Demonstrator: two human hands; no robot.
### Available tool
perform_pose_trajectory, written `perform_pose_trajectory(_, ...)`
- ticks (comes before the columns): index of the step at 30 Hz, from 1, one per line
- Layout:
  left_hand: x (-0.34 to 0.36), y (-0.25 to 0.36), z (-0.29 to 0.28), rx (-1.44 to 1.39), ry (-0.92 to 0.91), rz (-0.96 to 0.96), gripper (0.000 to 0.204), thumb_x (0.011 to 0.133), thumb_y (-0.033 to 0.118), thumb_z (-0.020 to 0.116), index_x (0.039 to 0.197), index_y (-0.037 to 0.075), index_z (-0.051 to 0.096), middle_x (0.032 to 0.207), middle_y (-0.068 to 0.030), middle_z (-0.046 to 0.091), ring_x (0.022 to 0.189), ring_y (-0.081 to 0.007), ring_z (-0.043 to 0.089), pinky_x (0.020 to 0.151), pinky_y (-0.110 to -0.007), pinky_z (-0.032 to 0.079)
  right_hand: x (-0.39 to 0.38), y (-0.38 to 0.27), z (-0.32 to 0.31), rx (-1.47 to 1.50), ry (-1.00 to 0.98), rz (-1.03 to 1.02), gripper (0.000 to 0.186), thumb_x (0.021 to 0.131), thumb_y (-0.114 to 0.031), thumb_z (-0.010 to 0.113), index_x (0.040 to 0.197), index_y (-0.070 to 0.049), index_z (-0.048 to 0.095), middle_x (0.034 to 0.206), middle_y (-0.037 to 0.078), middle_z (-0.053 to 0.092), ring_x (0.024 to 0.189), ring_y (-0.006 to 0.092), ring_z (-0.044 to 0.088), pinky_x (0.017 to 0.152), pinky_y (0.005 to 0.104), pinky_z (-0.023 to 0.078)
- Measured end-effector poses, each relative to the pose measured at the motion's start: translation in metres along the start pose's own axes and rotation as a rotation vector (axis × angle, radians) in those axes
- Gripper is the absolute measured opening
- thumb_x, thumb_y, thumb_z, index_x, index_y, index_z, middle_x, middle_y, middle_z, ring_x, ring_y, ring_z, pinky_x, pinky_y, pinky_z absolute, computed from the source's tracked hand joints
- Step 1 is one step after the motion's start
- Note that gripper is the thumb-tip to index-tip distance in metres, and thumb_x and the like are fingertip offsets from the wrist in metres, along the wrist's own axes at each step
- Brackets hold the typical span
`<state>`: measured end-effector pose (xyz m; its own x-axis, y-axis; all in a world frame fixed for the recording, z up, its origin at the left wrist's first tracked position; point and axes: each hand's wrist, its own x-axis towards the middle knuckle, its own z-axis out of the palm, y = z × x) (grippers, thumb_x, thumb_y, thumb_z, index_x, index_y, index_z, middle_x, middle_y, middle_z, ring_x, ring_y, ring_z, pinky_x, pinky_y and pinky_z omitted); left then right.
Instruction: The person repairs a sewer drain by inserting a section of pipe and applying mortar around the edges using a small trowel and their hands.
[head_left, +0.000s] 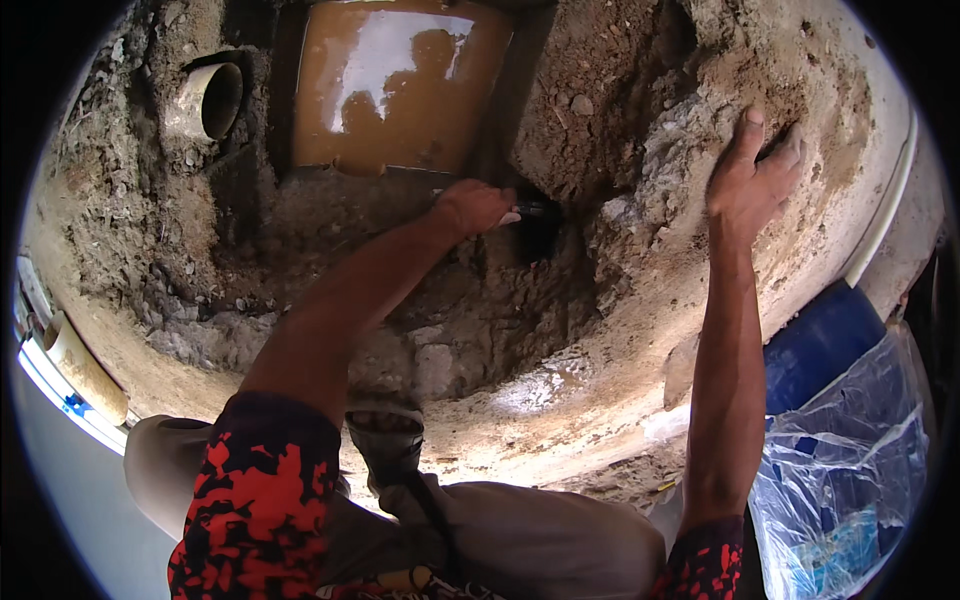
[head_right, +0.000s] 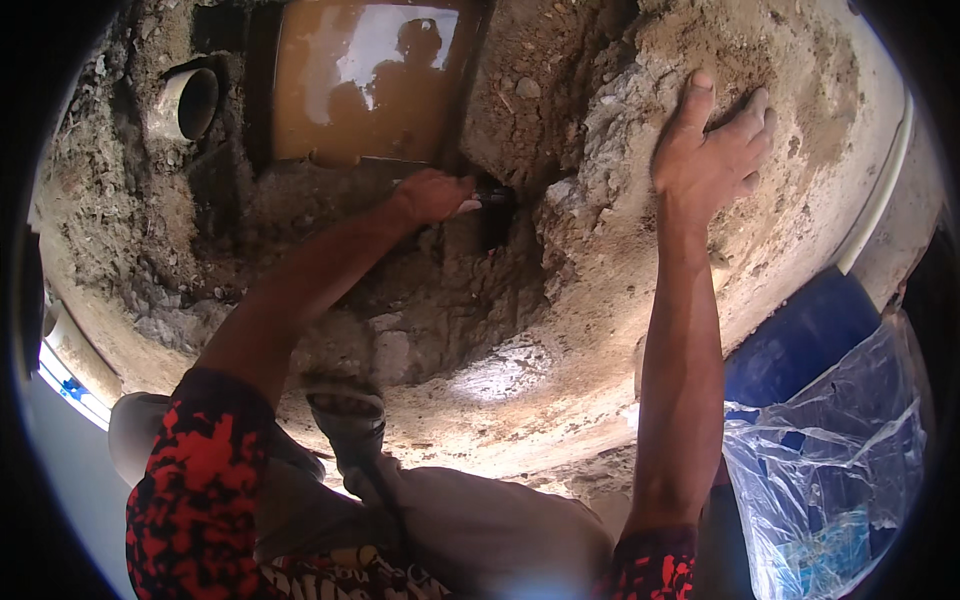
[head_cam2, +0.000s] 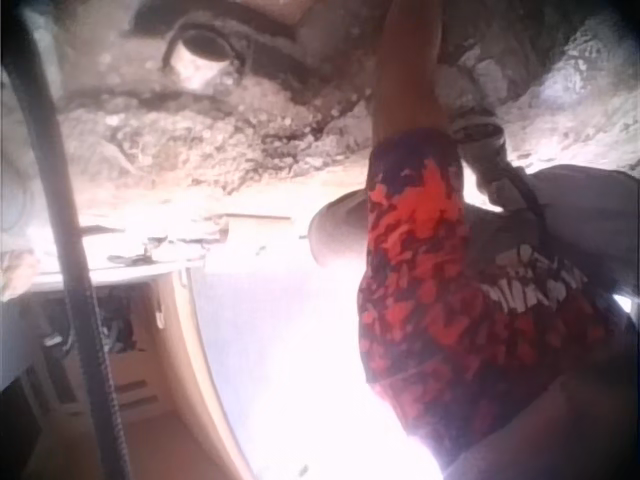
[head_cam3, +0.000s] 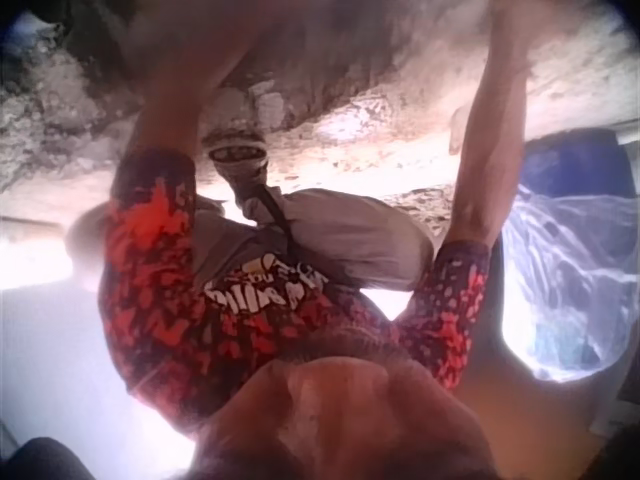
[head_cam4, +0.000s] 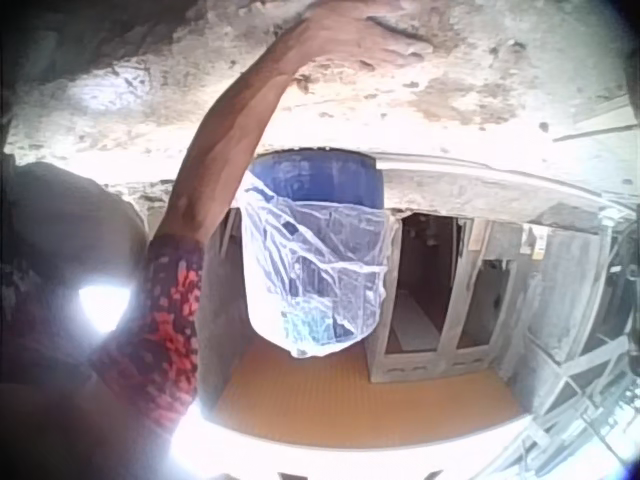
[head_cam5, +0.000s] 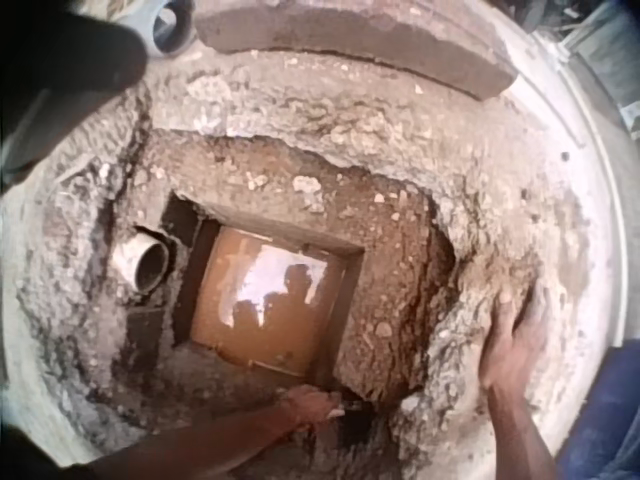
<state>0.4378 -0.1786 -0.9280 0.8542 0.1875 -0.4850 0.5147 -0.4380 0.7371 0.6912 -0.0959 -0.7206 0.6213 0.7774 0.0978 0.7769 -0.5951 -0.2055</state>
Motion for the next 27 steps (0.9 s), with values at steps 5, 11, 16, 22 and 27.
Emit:
perform_pose_trajectory(5,-0.007,-0.005,-0.007,0.008,-0.055,-0.041,0.041,0.096,0.047,0.047,0.101,0.008,0.055,0.085,-0.0170,0.069,0.086,-0.0353,0.068,0.080,-0.049,0.051,0.000,-0.003,-0.001,-0.002,-0.007,0.022,0.093,0.089,-0.070,0.041,0.147,0.002,0.030,0.152,0.026,0.025,0.142,0.0396,0.023,0.113,0.0589,0.010)
perform_pose_trajectory(11,-0.008,-0.004,-0.014,0.033,-0.078,-0.031,0.038,0.095,0.043,0.051,0.101,0.006,0.058,0.086,-0.0183,0.069,0.087,-0.0326,0.068,0.079,-0.048,0.053,0.000,0.004,0.000,-0.038,0.017,0.011,0.093,0.089,-0.070,0.041,0.147,0.002,0.031,0.151,0.027,0.026,0.142,0.0394,0.024,0.113,0.0594,0.011)
perform_pose_trajectory(16,0.002,0.001,-0.003,0.052,-0.065,-0.132,0.040,0.095,0.041,0.053,0.105,0.004,0.064,0.092,-0.0184,0.070,0.090,-0.0337,0.068,0.081,-0.047,0.053,0.000,0.006,0.001,-0.009,0.021,-0.012,0.094,0.088,-0.071,0.041,0.146,0.002,0.031,0.151,0.027,0.027,0.142,0.0389,0.023,0.113,0.0597,0.011)
perform_pose_trajectory(22,-0.004,0.006,0.000,-0.067,-0.078,-0.241,0.029,0.089,0.032,0.061,0.095,0.006,0.072,0.095,-0.0197,0.070,0.091,-0.0325,0.069,0.078,-0.044,0.055,0.000,0.002,0.002,-0.021,-0.002,0.007,0.095,0.088,-0.072,0.040,0.147,0.001,0.029,0.152,0.026,0.024,0.143,0.0387,0.022,0.113,0.0604,0.010)
perform_pose_trajectory(27,-0.009,0.023,-0.036,-0.483,-0.402,-0.316,0.029,0.091,0.020,0.051,0.090,-0.004,0.067,0.089,-0.0217,0.068,0.076,-0.0313,0.069,0.064,-0.044,0.056,0.003,0.005,-0.003,-0.040,-0.003,0.039,0.097,0.087,-0.073,0.039,0.148,0.001,0.028,0.153,0.025,0.023,0.143,0.0383,0.021,0.112,0.0624,0.011)
